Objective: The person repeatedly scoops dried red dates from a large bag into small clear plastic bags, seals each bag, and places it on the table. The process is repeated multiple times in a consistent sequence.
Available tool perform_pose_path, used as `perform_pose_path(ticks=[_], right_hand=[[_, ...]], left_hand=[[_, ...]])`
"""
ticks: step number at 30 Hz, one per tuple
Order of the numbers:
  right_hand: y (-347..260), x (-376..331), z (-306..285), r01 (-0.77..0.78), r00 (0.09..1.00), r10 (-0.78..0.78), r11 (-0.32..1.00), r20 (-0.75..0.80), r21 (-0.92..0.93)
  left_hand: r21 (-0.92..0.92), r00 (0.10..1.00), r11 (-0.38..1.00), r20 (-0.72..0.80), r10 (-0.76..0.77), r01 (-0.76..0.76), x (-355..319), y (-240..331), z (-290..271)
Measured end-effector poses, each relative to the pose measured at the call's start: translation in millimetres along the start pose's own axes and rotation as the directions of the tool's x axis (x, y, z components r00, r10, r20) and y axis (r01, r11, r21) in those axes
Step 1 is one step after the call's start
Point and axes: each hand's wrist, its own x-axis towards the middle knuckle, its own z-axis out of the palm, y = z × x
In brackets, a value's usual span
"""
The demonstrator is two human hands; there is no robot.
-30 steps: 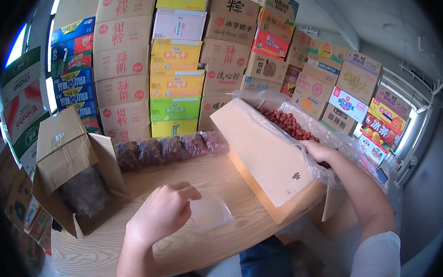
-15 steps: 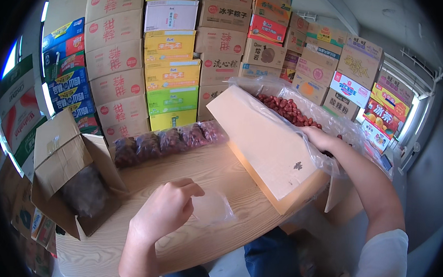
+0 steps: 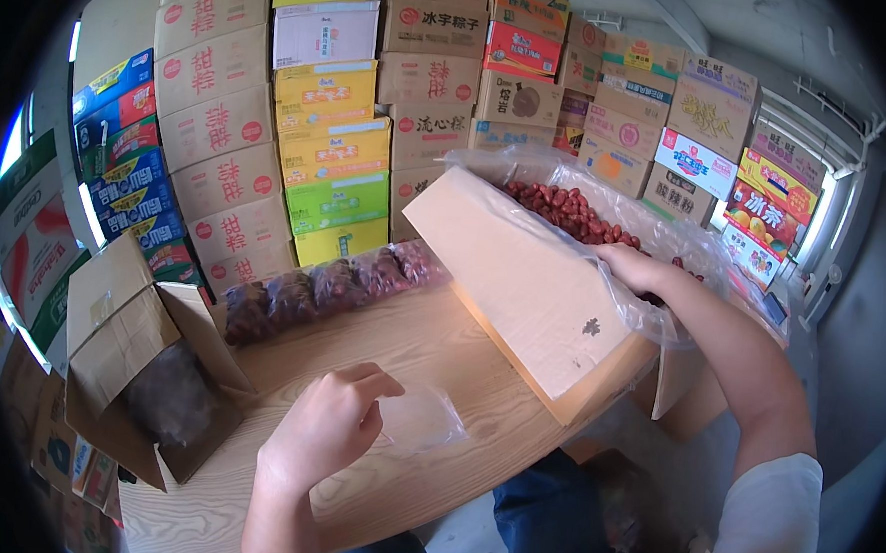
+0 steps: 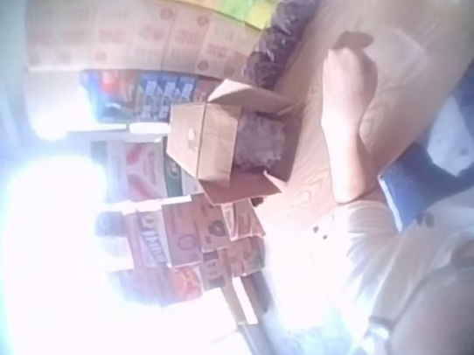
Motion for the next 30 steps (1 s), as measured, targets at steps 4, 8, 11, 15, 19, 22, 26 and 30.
perform_pose_path(ticks=[4, 8, 11, 15, 19, 22, 26, 30], right_hand=[[5.6, 1.1, 1.5, -0.027, 0.999, 0.026, 0.999, -0.027, -0.029], [-6.4, -6.0, -5.2, -0.028, 0.996, 0.025, 0.999, -0.081, -0.041], [-12.4, -5.3, -6.1, 0.027, 0.998, -0.03, 0.997, -0.059, -0.067], [-13.0, -2.9, -5.5, -0.069, 0.998, 0.069, 0.997, 0.013, 0.027], [-21.2, 0.5, -5.8, -0.19, 0.981, 0.181, 0.967, 0.066, 0.168], [-12.7, 3.8, -1.3, -0.2, 0.98, 0.193, 0.948, 0.055, 0.246], [-7.3, 6.3, 0.4, -0.194, 0.981, 0.186, 0.949, 0.059, 0.247], [-6.8, 8.3, 3.1, -0.232, 0.972, 0.231, 0.912, 0.043, 0.339]], left_hand=[[-0.021, 1.0, 1.0, 0.024, 0.004, -0.003, 2.6, 2.0, -1.0], [-0.025, 1.0, 0.999, 0.017, 0.022, -0.022, 1.5, -1.9, 0.3], [-0.018, 1.0, 1.0, 0.016, 0.016, -0.016, 0.4, -3.8, 0.9], [0.002, 1.0, 1.0, 0.015, 0.004, -0.004, -0.6, -5.4, -1.3], [0.005, 1.0, 1.0, -0.024, -0.008, 0.008, -1.9, -4.1, -3.7], [-0.026, 0.998, 0.999, -0.055, 0.033, -0.035, -1.0, -3.3, -2.7], [-0.038, 0.997, 0.999, -0.075, 0.034, -0.037, 1.0, -1.8, 0.1], [-0.036, 0.995, 0.998, -0.082, 0.053, -0.056, 2.7, -3.0, 3.5]])
